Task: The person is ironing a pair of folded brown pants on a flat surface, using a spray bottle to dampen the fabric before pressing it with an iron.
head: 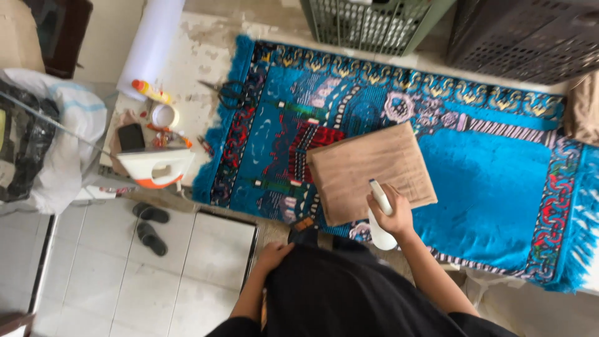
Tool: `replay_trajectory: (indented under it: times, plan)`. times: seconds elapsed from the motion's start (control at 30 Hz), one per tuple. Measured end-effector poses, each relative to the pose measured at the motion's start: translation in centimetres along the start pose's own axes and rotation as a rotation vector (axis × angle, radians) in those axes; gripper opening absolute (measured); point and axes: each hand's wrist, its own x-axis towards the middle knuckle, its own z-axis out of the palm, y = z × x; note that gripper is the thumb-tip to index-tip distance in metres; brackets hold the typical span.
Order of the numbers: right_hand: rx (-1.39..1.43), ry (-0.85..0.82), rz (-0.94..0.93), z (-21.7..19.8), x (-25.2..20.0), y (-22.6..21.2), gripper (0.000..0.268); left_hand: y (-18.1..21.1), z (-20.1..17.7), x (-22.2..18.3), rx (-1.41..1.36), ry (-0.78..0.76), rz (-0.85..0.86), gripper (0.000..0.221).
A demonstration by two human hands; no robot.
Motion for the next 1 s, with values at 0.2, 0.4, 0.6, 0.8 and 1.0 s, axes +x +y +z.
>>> replay_trajectory:
  times: [0.2, 0.4, 0.6, 0.8, 1.0]
  plan:
    - [0.021, 0.047, 0.093, -6.0, 0.4, 5.3, 0.017, 2.2, -2.1, -6.6, -0.322, -0.104, -0.326, 0.055]
    - [-0.027, 0.144, 0.188, -9.7, -0.7, 6.0, 0.020, 6.2, -1.9, -7.2, -0.415, -0.231, -0.566, 0.080]
    - [0.044, 0.055, 0.471, -11.7, -5.2, 8.5, 0.033, 7.3, -2.0, -5.6, -0.137, -0.216, -0.479, 0.082]
    - [-0.068, -0.057, 0.527, -12.8, -4.2, 12.5, 0.033, 7.6, -2.0, -6.2, -0.252, -0.176, -0.499, 0.085]
    - [-0.075, 0.006, 0.316, -12.7, 5.3, 9.4, 0.028, 9.1, -2.1, -8.1, -0.201, -0.155, -0.390, 0.113]
